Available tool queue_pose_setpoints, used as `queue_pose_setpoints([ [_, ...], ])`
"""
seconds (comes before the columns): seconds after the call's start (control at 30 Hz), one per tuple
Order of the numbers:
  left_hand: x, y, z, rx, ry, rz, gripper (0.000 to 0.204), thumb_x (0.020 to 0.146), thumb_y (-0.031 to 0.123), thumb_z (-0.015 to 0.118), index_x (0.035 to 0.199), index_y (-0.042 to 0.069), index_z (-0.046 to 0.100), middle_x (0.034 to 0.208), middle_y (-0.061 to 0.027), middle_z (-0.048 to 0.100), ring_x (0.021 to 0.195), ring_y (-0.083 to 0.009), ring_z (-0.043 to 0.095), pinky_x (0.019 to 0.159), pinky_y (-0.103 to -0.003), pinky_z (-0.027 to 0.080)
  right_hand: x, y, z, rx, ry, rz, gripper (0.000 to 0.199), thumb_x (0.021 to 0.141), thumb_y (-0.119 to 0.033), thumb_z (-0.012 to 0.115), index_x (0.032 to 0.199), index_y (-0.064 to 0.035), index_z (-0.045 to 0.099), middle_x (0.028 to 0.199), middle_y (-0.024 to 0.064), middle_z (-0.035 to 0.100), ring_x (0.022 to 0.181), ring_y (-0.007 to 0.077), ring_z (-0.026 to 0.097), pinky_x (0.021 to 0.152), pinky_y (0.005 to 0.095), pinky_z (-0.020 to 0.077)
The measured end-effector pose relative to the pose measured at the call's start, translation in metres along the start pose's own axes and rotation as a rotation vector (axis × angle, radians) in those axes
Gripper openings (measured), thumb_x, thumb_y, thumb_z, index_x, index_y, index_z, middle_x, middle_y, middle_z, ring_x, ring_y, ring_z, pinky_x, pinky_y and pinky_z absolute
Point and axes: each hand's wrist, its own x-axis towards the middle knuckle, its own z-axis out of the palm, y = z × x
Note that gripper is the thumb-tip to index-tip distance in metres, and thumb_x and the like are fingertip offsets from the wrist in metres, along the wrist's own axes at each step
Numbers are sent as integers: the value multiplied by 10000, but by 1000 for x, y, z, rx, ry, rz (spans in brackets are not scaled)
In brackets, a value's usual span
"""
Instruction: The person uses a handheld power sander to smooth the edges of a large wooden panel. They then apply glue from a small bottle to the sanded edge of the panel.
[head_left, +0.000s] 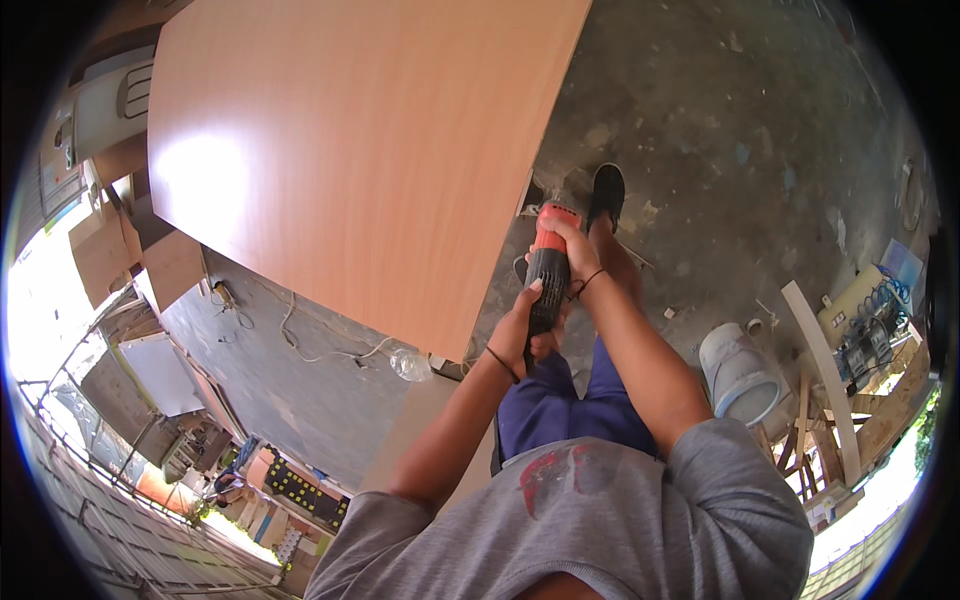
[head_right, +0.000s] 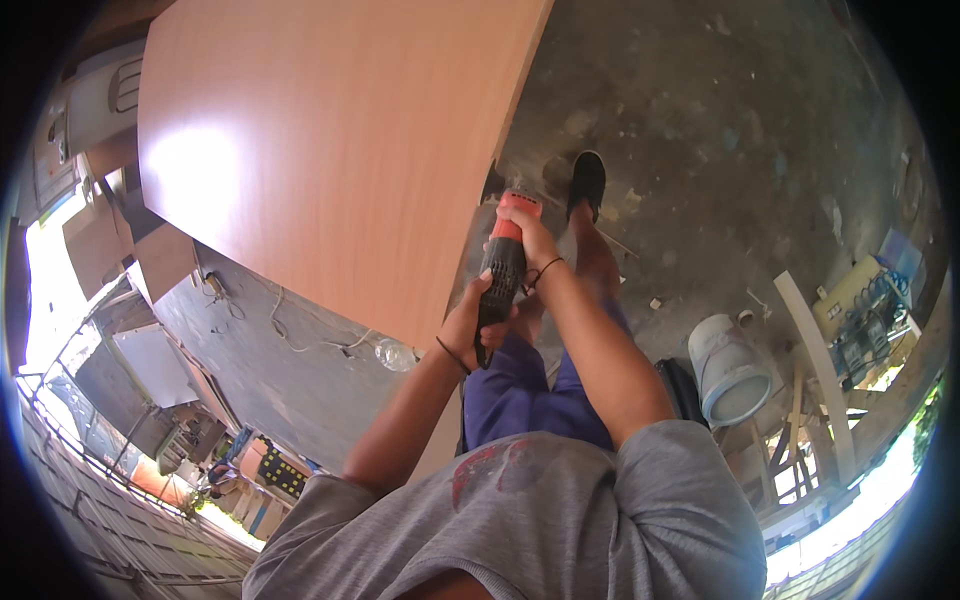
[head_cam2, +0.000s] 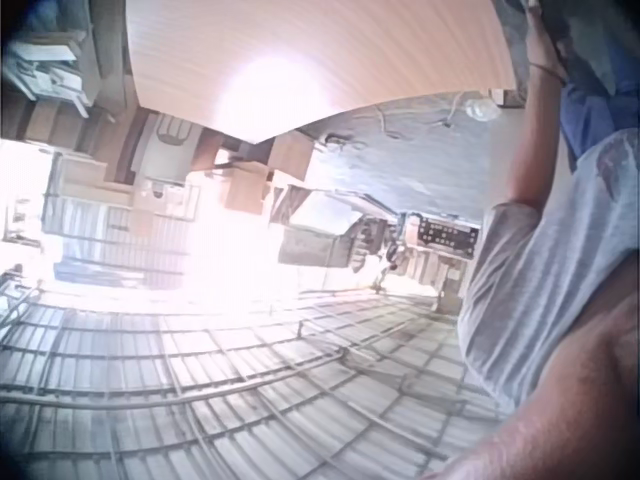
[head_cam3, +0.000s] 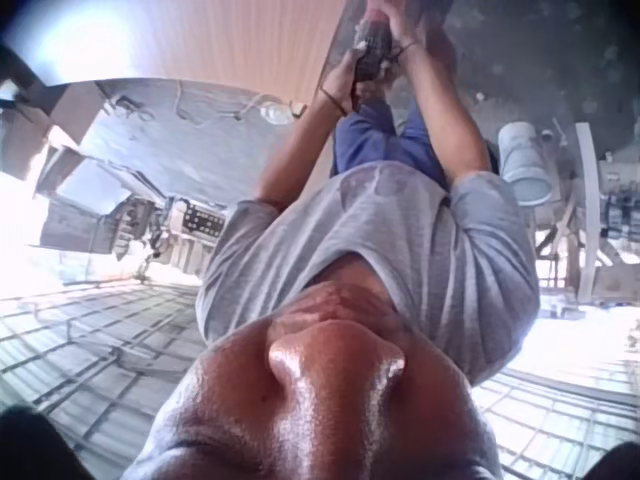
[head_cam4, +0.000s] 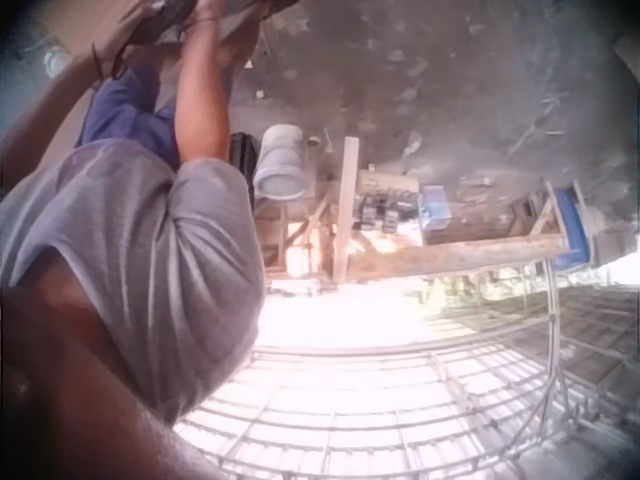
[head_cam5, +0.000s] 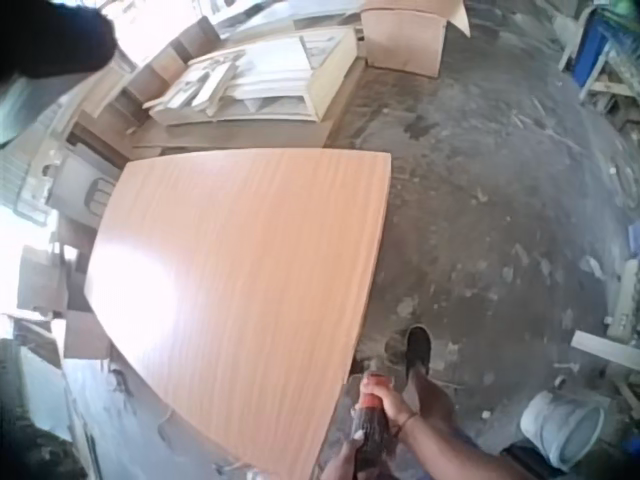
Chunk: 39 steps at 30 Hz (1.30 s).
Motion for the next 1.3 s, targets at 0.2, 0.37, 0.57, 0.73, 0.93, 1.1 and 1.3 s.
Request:
queue_pose_setpoints([
  [0.2, -5, -31, -40, -24, 21, 5, 562, 874, 557, 443, 810, 4, 521, 562, -18, 465, 359, -58, 334, 313, -195, 258, 2, 51, -9, -13, -18, 0, 417, 729, -384, 671, 873, -25, 517, 714, 132, 581, 591, 237, 610, 544, 373, 529],
  [0.37, -11, -67, -74, -55, 88, -6, 575, 872, 566, 438, 795, 2, 521, 536, -7, 437, 358, -57, 338, 312, -190, 262, 11, 104, -33, -34, -60, 38, 412, 739, -370, 661, 914, -27, 517, 726, 137, 587, 631, 255, 620, 537, 379, 530],
  [0.57, -30, -94, -110, -92, 100, -64, 514, 867, 558, 459, 863, 47, 517, 626, -36, 513, 353, -58, 351, 312, -185, 265, 2, 157, -35, -44, -40, 116, 466, 747, -362, 664, 982, -7, 476, 770, 166, 590, 632, 287, 628, 563, 402, 541],
  [0.73, -8, -74, -86, -61, 82, -33, 477, 854, 552, 494, 899, 77, 506, 670, -52, 552, 353, -60, 368, 310, -191, 276, 26, 119, -49, 9, -160, 77, 422, 752, -385, 653, 959, -53, 494, 717, 150, 587, 592, 271, 613, 548, 399, 535],
  [0.93, 34, -6, -35, -27, -48, 16, 471, 856, 527, 497, 901, 58, 502, 682, -59, 550, 351, -45, 374, 299, -169, 291, 38, 11, -19, -88, -139, -109, 486, 722, -413, 672, 942, -26, 476, 706, 153, 573, 580, 266, 612, 542, 378, 535],
  [1.1, 47, 38, 20, 26, -123, 99, 469, 862, 510, 489, 912, 44, 496, 708, -70, 551, 359, -34, 361, 297, -159, 289, 31, -66, 4, -143, -124, -184, 424, 743, -425, 630, 885, -42, 519, 671, 150, 597, 555, 259, 618, 532, 370, 535],
  [1.3, 42, 19, 4, 44, -128, 85, 497, 860, 537, 476, 915, 43, 498, 704, -59, 540, 361, -28, 350, 299, -158, 272, 26, -48, -6, -173, -124, -174, 480, 716, -409, 670, 937, -28, 479, 718, 170, 589, 594, 266, 618, 540, 386, 535],
])
